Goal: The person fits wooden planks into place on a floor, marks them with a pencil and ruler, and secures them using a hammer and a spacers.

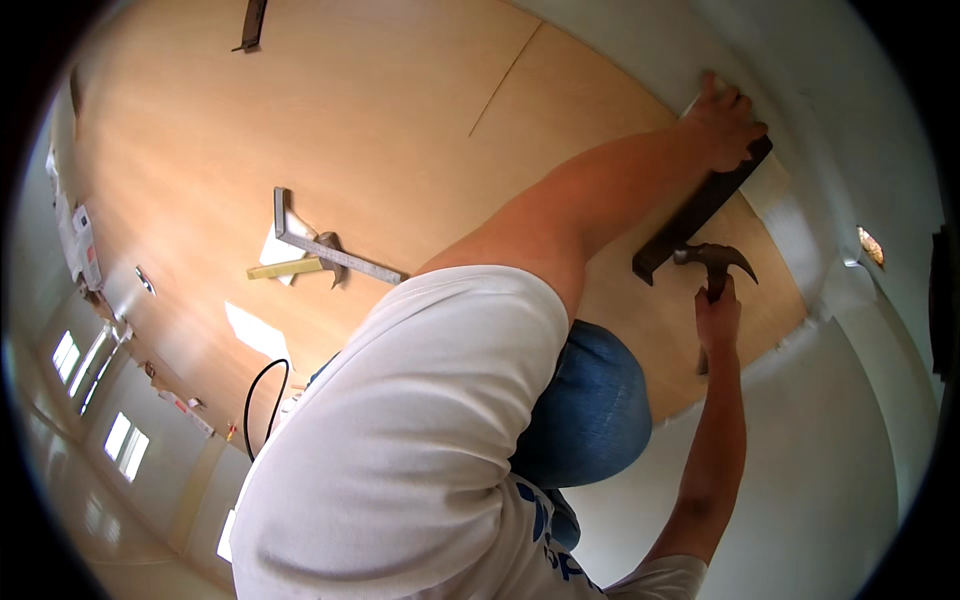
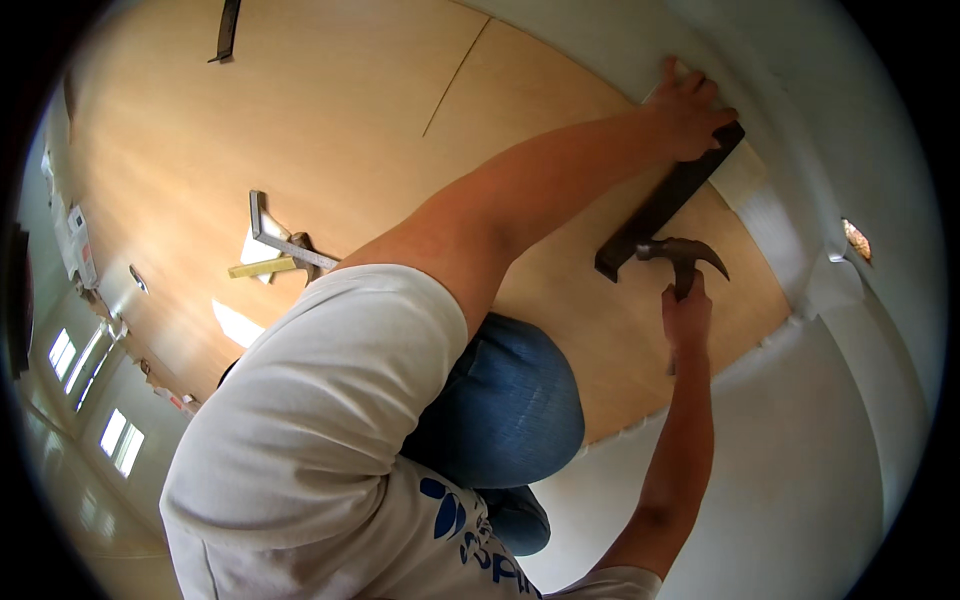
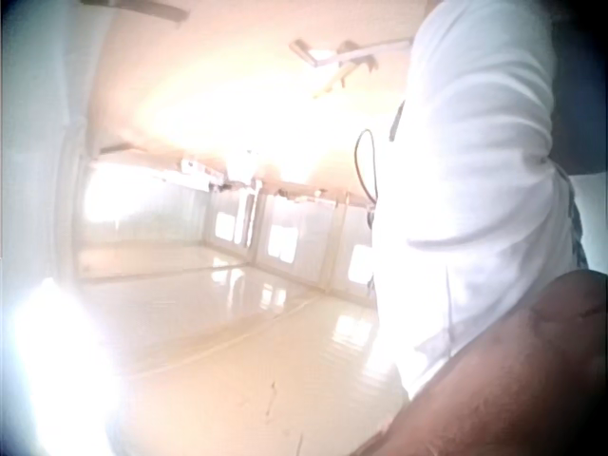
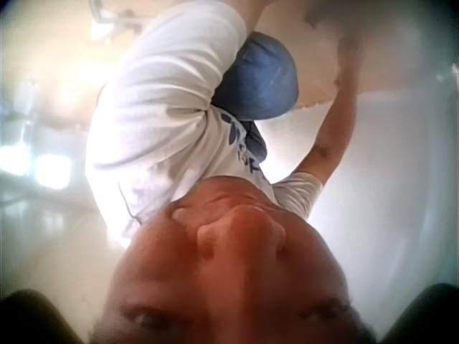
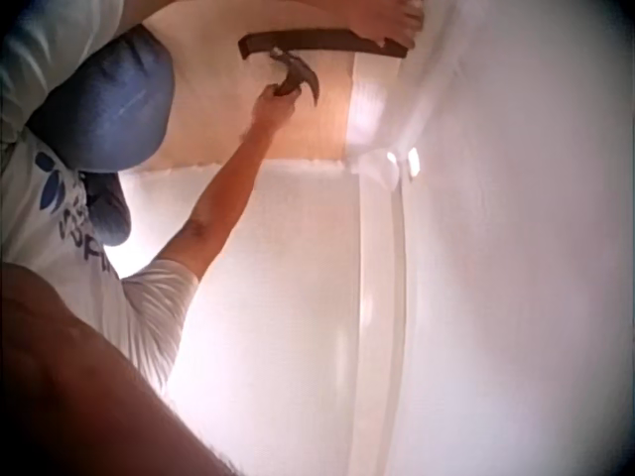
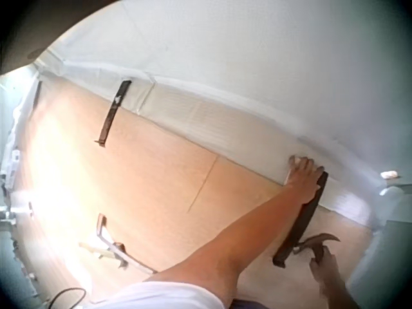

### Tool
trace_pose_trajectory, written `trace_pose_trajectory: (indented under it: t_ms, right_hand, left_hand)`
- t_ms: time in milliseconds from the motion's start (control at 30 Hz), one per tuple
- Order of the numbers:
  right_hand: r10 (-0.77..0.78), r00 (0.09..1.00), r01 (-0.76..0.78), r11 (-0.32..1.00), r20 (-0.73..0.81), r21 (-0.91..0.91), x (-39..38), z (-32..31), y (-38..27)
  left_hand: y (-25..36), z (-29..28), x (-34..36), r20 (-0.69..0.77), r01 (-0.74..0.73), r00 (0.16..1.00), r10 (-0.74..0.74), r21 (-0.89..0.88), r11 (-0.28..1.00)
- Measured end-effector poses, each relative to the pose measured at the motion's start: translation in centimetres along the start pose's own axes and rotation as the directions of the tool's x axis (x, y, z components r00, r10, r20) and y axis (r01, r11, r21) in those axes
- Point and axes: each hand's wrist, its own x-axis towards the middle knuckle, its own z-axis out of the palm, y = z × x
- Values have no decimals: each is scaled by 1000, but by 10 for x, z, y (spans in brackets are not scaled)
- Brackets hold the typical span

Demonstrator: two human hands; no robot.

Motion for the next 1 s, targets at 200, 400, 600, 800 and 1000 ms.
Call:
trace_pose_trajectory:
  t_ms: [200, 400, 600, 800, 1000]
  right_hand:
    - [402, 912, -371, 711, 89, 597, -52, 68, 20]
    - [547, 801, -491, 371, 241, 789, -149, 148, 53]
    - [553, 816, -555, 831, 168, -38, -100, 43, -27]
    - [250, 891, -202, 966, -380, 163, 30, -2, -104]
    - [164, 911, -142, 986, -379, 85, 84, 4, -118]
  left_hand:
    - [-21, 7, -23, -201, -128, 968, 149, 116, 985]
    - [-43, 8, -112, -189, -352, 918, 349, 15, 936]
    - [-48, -9, -122, -136, -242, 952, 274, 213, 947]
    - [-32, -6, -125, -143, -336, 923, 358, 156, 929]
    - [-29, -16, -123, -113, -331, 927, 358, 198, 922]
